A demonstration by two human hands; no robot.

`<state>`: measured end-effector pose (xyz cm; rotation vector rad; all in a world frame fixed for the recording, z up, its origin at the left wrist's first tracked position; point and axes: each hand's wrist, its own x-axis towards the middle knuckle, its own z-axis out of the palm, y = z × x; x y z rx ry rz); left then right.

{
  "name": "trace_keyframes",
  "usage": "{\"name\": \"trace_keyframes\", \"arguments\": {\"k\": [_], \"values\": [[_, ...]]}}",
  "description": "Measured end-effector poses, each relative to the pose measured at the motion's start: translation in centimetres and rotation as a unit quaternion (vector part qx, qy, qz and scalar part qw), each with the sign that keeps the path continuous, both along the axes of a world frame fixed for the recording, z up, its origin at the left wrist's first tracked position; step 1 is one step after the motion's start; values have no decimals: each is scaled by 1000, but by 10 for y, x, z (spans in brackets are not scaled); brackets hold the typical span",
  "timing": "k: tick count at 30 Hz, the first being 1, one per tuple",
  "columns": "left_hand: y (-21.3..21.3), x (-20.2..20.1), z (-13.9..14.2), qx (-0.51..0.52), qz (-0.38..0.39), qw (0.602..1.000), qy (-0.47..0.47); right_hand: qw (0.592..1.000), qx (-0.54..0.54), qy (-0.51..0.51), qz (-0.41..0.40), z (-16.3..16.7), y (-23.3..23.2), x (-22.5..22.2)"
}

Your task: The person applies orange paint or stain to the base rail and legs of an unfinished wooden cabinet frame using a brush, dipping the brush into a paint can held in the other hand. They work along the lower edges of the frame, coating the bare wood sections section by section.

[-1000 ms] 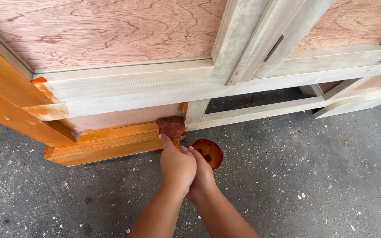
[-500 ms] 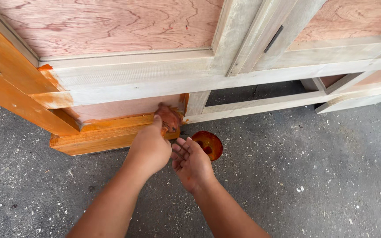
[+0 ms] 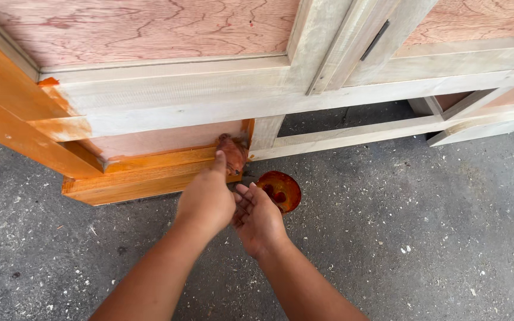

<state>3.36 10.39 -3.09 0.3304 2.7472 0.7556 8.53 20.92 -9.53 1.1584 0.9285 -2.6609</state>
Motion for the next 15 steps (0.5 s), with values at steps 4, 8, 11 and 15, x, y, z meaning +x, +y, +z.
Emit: {"name": "trace_keyframes", "arguments": {"k": [4, 8, 11, 15], "values": [[-2, 4, 1, 156, 142, 973, -96, 1000, -4, 9, -1, -2, -2, 1], [45, 8, 18, 199, 186, 958, -91, 995, -24, 93, 1, 1, -2, 8], [42, 7, 23, 61, 72, 992, -83, 997, -22, 69, -7, -2, 3, 9], [-23, -4, 10, 18, -1, 1000, -20, 999, 32, 17, -13, -14, 2, 6]]}}
